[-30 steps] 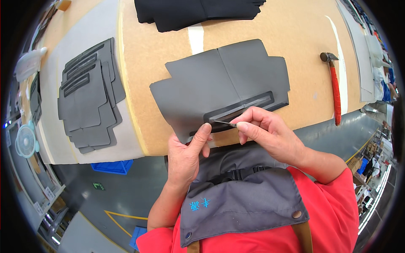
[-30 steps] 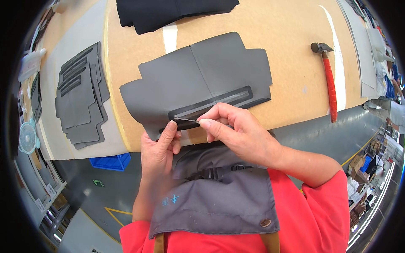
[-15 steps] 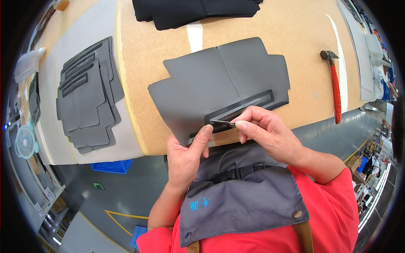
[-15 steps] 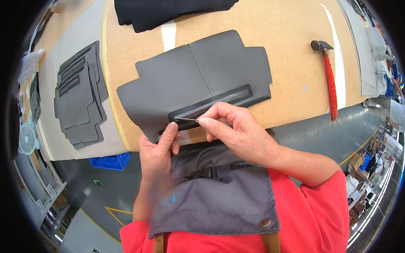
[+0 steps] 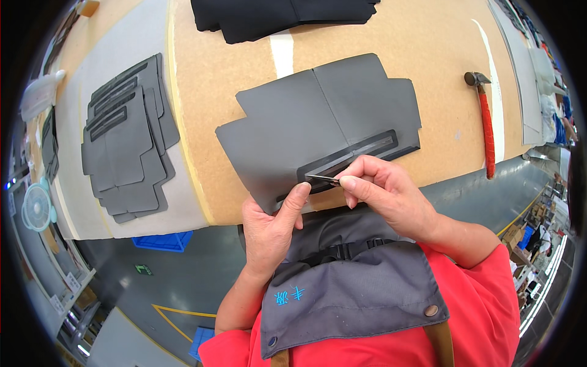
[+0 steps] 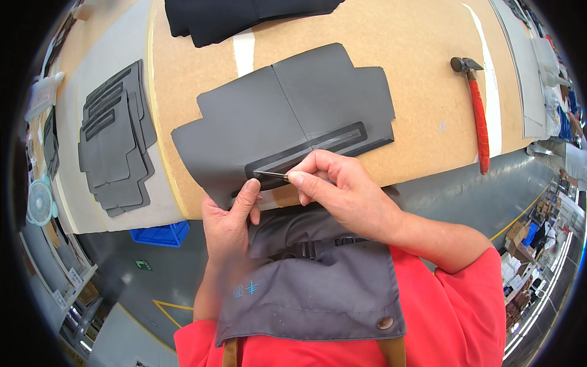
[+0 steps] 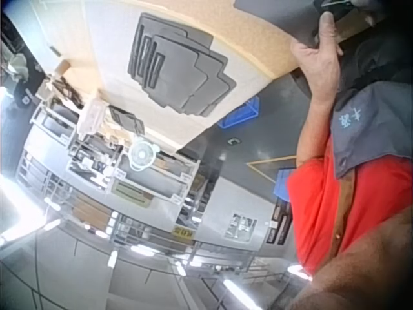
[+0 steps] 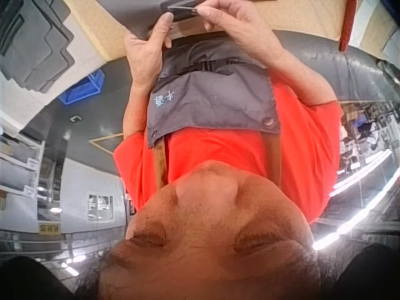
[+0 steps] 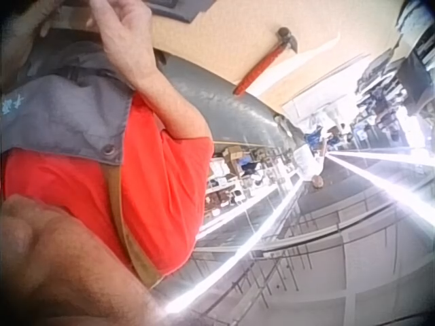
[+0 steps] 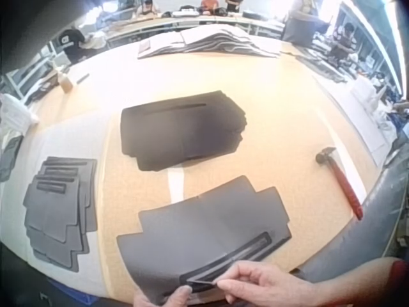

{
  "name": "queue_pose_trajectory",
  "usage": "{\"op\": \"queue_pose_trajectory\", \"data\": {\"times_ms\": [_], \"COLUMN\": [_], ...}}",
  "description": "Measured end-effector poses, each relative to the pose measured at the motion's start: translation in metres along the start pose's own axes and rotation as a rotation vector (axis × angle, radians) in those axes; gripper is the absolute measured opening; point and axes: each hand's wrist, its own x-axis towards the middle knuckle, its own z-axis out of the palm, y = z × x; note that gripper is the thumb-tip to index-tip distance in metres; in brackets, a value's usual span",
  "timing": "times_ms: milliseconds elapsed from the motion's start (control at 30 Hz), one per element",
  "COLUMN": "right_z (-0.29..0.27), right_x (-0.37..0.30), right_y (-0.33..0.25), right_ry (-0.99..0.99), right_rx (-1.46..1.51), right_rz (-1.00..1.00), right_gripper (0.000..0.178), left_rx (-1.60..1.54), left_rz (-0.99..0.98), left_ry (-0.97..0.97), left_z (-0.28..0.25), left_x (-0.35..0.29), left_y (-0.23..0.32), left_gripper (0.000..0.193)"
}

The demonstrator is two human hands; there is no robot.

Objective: The worker is applying an adhesive support strip to a leather panel and securing it with a hammer.

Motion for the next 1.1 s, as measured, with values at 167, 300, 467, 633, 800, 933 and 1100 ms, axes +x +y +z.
{"op": "queue_pose_trajectory", "data": {"times_ms": [167, 300, 467, 633, 800, 933, 1100], "right_z": [-0.007, -0.038, -0.060, 0.000, -0.026, -0.073, -0.090], "right_x": [-0.004, 0.007, 0.019, -0.001, 0.027, 0.082, 0.106], "right_y": [-0.006, -0.008, 0.021, 0.032, -0.019, -0.046, -0.054], "right_ry": [-0.011, 0.313, 0.318, -0.064, 0.133, 0.320, 0.288], "right_rx": [0.026, -0.483, -0.943, -0.758, -0.891, -1.129, -1.296], "right_rz": [-0.012, -0.450, -0.520, -0.575, -0.801, -0.842, -0.689], "right_gripper": [0.022, 0.021, 0.015, 0.007, 0.030, 0.031, 0.033], "left_rx": [0.090, 0.382, 0.751, 0.772, 0.807, 0.855, 0.799], "left_rz": [-0.085, -0.101, 0.183, 0.585, 0.665, 0.651, 0.596], "left_ry": [-0.008, -0.150, -0.309, -0.248, -0.152, -0.011, 0.054], "left_z": [-0.005, -0.038, -0.022, 0.061, 0.030, -0.011, -0.023], "left_x": [0.002, 0.056, 0.148, 0.182, 0.138, 0.099, 0.084], "left_y": [0.005, 0.053, 0.100, 0.081, 0.072, 0.050, 0.025], "left_gripper": [0.020, 0.027, 0.021, 0.054, 0.043, 0.033, 0.043]}}
